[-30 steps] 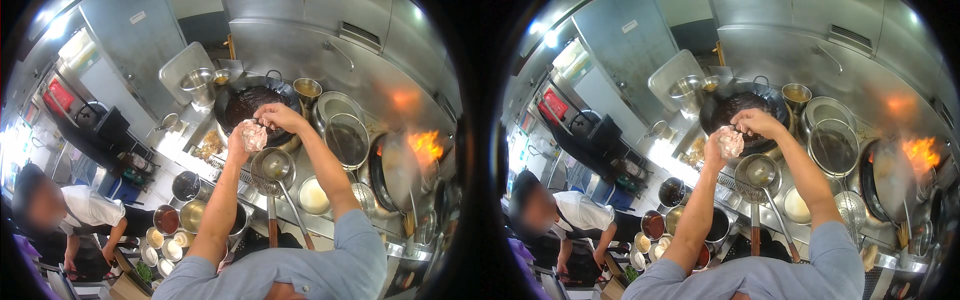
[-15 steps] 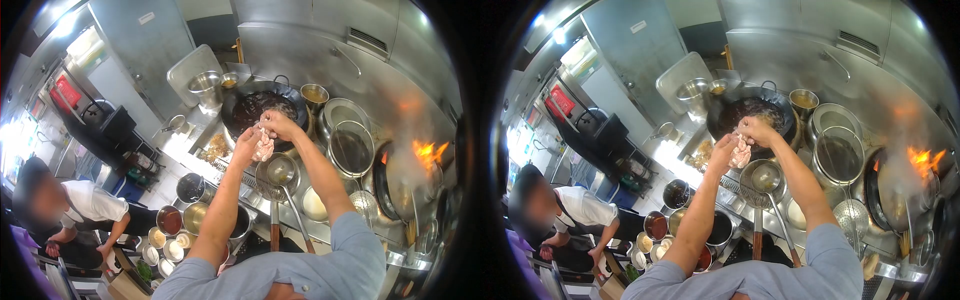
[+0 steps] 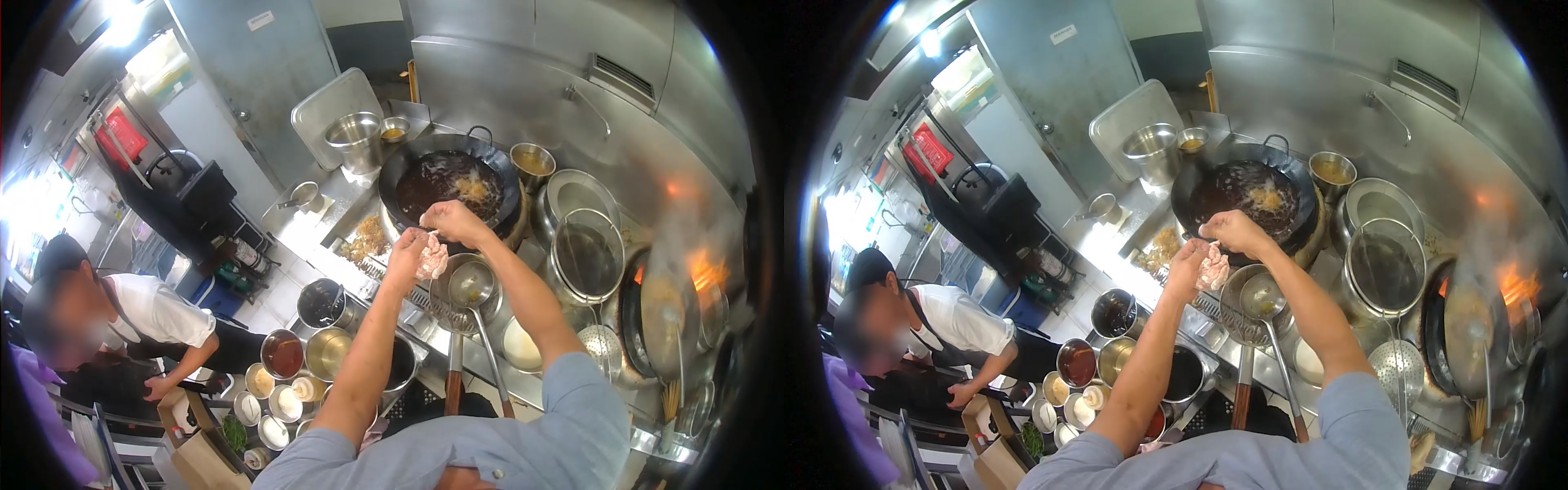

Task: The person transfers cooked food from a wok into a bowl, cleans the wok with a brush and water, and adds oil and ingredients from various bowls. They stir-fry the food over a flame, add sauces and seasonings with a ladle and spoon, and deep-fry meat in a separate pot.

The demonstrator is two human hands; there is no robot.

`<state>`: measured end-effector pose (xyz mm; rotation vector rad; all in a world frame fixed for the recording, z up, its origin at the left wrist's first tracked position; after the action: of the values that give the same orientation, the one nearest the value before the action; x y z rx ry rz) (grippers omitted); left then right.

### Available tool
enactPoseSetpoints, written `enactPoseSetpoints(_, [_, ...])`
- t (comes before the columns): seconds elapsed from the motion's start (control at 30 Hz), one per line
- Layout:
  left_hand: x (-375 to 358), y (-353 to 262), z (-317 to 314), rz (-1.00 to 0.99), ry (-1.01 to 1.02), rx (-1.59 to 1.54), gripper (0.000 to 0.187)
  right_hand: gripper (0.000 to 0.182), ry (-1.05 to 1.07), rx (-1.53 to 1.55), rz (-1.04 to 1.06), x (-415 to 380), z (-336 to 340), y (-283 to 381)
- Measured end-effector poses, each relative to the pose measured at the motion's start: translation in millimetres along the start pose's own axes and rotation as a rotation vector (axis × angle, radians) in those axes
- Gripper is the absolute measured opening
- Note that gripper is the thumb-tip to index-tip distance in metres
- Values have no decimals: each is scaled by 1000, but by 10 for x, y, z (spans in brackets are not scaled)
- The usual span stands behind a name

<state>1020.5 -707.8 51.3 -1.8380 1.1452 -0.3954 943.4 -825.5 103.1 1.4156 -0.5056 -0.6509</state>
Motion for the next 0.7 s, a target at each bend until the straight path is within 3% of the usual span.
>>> enactPoseSetpoints(0.07, [-76, -28, -39, 2, 11, -8, 8, 16, -18, -80, 101, -181, -68, 86])
enactPoseSetpoints(0.1, [-109, -8, -17, 13, 133, 47, 8, 16, -94, -1, 248, -115, -15, 70])
enactPoseSetpoints(0.13, [-148, 24, 19, -7, 137, 100, 8, 18, -146, -133, 121, -35, 179, 4])
enactPoseSetpoints(0.17, [-223, 10, 27, -34, 139, 154, 8, 20, -268, -134, 224, 180, 358, -192])
enactPoseSetpoints(0.2, [-278, 2, 48, -65, 141, 206, 9, 23, -447, -250, 359, 148, 624, 11])
enactPoseSetpoints(0.27, [-299, 45, 201, -17, 35, 116, 10, 36, -640, -240, 191, 355, 1205, -52])
enactPoseSetpoints(0.33, [-325, 102, 269, 38, -34, 4, 10, 44, -595, -680, 310, 451, 1319, -28])
enactPoseSetpoints(0.4, [-303, 104, 214, 84, -52, -75, 19, 49, -287, -1002, 98, 572, 1190, -242])
enactPoseSetpoints(0.47, [-282, 81, 171, 157, -80, -183, 25, 49, -181, -948, 150, 566, 1169, -342])
enactPoseSetpoints(0.5, [-259, 35, 158, 146, -49, -158, 35, 49, -221, -1019, 368, 528, 1152, -300])
enactPoseSetpoints(0.57, [-266, -99, 119, 17, -62, -16, 41, 42, -194, -1045, -74, 598, 1152, -193])
enactPoseSetpoints(0.6, [-253, -195, 64, -47, -37, 60, 42, 36, -219, -1068, 139, 828, 1153, -224])
enactPoseSetpoints(0.67, [-195, -400, -45, -342, -92, 336, 45, 34, -7, -418, 34, 188, 596, 360])
enactPoseSetpoints(0.7, [-181, -492, -145, -495, -106, 471, 46, 34, 116, -388, 56, -55, 343, 510])
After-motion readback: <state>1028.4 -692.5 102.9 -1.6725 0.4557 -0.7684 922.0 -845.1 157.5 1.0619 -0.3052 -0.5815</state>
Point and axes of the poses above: each hand's wrist, its own x-axis towards the middle knuckle, its own z-axis out of the back of the hand, y = z × x, the point moved 4 cm from there along x, towards the middle knuckle, and after that the axes turned 12 degrees about -y, right-handed, at the moved point
